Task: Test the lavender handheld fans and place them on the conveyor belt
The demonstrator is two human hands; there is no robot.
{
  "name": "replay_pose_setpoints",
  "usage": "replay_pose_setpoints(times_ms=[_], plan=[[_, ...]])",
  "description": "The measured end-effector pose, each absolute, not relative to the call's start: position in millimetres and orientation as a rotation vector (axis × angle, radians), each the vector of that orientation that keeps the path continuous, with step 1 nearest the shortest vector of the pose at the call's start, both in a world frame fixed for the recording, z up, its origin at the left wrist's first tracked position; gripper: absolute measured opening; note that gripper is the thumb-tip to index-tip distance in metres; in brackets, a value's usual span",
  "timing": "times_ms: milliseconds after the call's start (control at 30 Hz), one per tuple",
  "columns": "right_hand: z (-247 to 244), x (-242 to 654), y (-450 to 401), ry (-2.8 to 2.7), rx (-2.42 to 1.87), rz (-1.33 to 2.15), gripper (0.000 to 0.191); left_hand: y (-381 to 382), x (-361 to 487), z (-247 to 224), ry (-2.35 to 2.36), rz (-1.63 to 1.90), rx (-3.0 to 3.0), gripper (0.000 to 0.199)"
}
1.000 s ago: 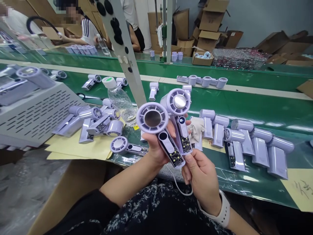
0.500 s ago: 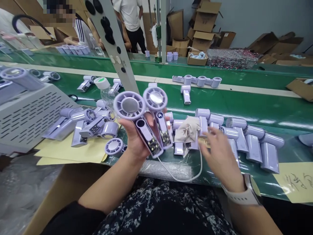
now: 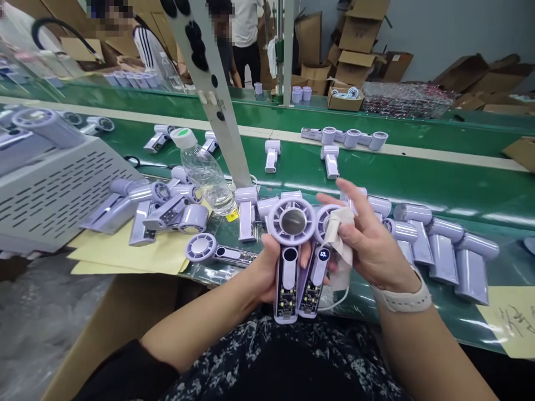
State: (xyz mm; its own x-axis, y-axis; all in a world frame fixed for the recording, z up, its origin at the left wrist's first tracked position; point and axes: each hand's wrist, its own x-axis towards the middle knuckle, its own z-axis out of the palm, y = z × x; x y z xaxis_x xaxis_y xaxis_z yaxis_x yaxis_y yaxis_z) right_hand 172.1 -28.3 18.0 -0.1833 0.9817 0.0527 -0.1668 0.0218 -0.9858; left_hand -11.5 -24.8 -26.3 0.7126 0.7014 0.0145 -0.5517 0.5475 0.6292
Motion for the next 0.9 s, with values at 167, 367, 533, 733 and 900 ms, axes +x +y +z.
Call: replay_pose_setpoints(times_ms=[167,367,533,733,900], plan=[[14.4,156.4,-31.4,-1.140,-0.969,1.583,0.057,-29.4,-10.9,-34.7,0.294,0.738,0.709,0.077],[3.8,161.3,-17.9,-1.353,-1.235,0.994,0.049,-30.3,-17.0,-30.2,0.292,0.722,0.627,0.074],[28.9,193.6,1.8,-1.424,-1.179,0.844,0.051,-28.6,-19.7,-28.9,0.201,0.659,0.501,0.073],[53.5,187.7,25.6,-2.136,-0.715,1.452,0.055,-29.8,-22.3,-41.6,0.159,0.436,0.472,0.078],[46.1,174.7,36.1,-2.238,-0.706,1.644,0.053,-30.4,-29.4,-49.7,0.283,0.353,0.505,0.088]])
